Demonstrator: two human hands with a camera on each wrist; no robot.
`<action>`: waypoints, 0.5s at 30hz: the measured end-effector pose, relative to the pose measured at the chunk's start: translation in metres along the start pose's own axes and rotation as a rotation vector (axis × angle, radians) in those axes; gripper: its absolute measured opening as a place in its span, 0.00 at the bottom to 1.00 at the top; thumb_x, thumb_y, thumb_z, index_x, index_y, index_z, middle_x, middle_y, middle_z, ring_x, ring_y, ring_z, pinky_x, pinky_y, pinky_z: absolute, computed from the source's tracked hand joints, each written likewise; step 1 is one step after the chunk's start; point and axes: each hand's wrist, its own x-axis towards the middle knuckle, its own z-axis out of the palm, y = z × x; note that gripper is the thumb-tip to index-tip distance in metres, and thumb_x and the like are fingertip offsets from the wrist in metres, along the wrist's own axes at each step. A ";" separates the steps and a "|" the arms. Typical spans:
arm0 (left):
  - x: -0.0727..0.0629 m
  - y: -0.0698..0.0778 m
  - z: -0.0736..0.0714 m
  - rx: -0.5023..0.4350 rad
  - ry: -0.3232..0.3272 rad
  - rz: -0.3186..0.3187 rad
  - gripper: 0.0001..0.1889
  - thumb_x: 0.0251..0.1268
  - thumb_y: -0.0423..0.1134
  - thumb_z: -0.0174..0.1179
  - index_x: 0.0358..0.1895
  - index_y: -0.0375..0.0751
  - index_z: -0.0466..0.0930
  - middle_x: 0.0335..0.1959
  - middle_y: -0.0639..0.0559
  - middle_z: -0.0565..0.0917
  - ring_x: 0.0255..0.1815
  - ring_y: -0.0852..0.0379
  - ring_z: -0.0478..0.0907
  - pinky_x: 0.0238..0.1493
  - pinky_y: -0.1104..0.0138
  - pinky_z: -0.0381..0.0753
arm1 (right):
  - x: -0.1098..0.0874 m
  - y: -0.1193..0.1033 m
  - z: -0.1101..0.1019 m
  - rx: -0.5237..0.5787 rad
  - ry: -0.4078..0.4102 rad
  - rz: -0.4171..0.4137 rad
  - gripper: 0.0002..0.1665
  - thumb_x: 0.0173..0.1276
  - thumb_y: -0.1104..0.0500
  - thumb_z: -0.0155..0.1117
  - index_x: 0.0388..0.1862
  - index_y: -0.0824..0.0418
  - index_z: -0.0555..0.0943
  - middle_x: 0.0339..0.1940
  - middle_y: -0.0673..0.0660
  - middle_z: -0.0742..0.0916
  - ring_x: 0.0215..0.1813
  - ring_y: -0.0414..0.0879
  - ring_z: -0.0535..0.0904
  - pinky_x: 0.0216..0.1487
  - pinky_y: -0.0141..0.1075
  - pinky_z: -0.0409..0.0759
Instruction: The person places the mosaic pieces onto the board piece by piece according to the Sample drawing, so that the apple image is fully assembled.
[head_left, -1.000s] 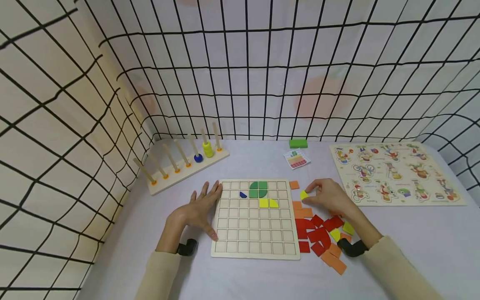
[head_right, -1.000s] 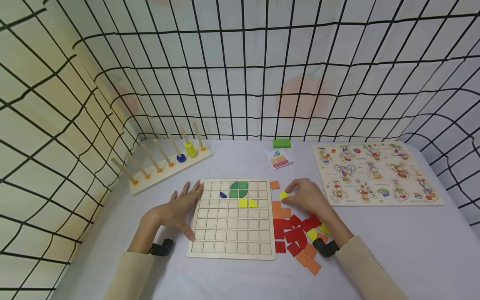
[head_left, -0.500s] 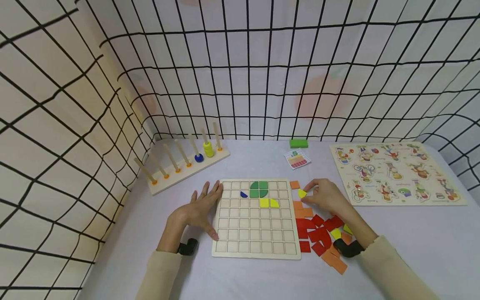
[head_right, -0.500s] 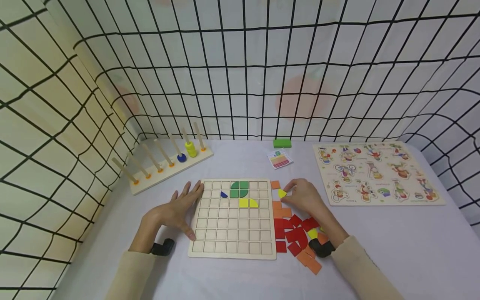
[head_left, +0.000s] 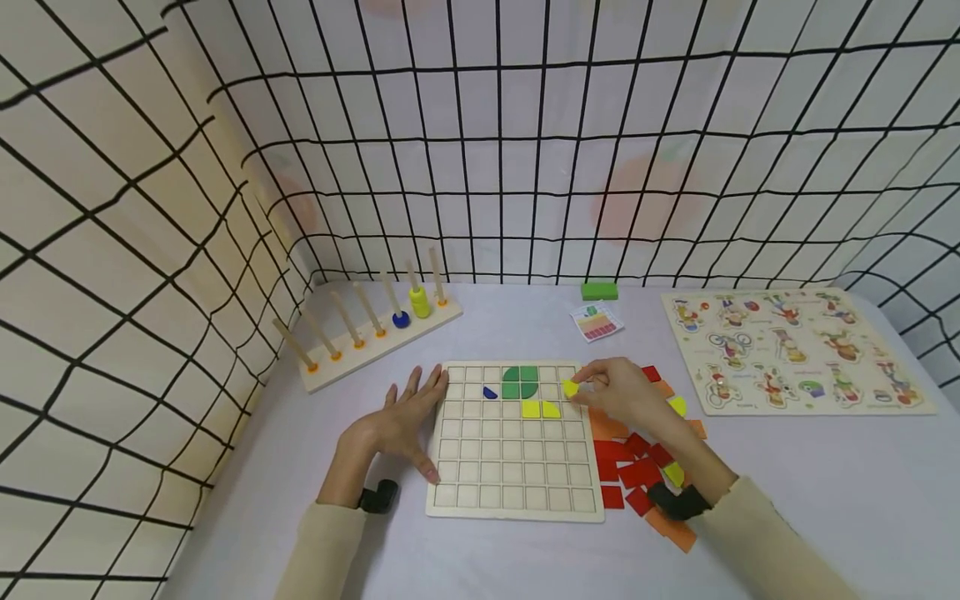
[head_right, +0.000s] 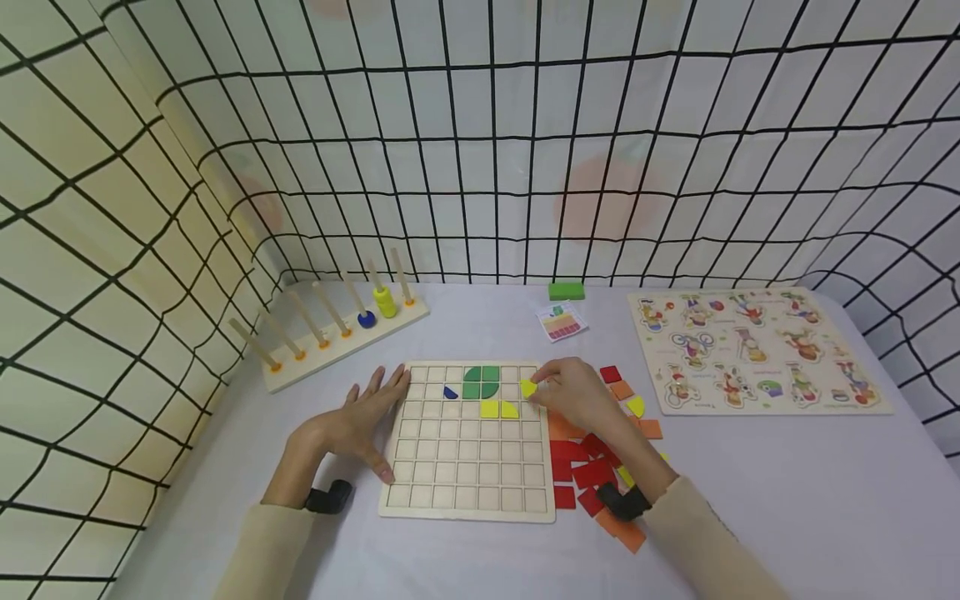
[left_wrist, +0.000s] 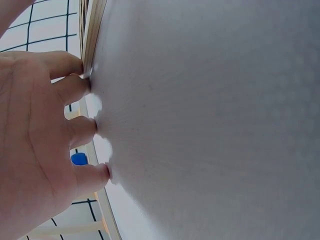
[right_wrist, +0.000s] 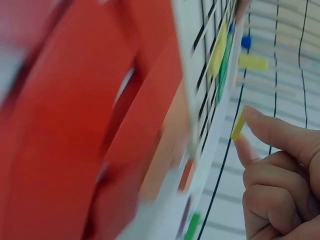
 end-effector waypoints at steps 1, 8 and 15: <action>0.000 0.000 0.000 -0.001 0.000 -0.001 0.82 0.27 0.51 0.89 0.86 0.44 0.34 0.87 0.46 0.32 0.87 0.38 0.22 0.83 0.36 0.28 | 0.001 -0.005 0.005 0.003 -0.010 -0.015 0.22 0.67 0.56 0.74 0.56 0.66 0.85 0.17 0.50 0.66 0.21 0.43 0.63 0.21 0.29 0.58; -0.001 -0.003 0.001 -0.024 -0.003 0.019 0.82 0.29 0.51 0.89 0.85 0.43 0.33 0.87 0.46 0.31 0.87 0.38 0.22 0.83 0.36 0.27 | 0.010 -0.031 0.040 -0.014 -0.064 -0.039 0.15 0.63 0.59 0.78 0.47 0.63 0.88 0.22 0.50 0.69 0.27 0.44 0.63 0.27 0.32 0.59; 0.000 -0.003 0.001 -0.029 0.006 0.020 0.82 0.28 0.51 0.89 0.86 0.44 0.35 0.87 0.46 0.33 0.87 0.38 0.23 0.83 0.35 0.28 | 0.014 -0.043 0.057 -0.055 -0.037 -0.063 0.13 0.58 0.60 0.81 0.40 0.63 0.89 0.37 0.56 0.84 0.38 0.46 0.70 0.37 0.34 0.67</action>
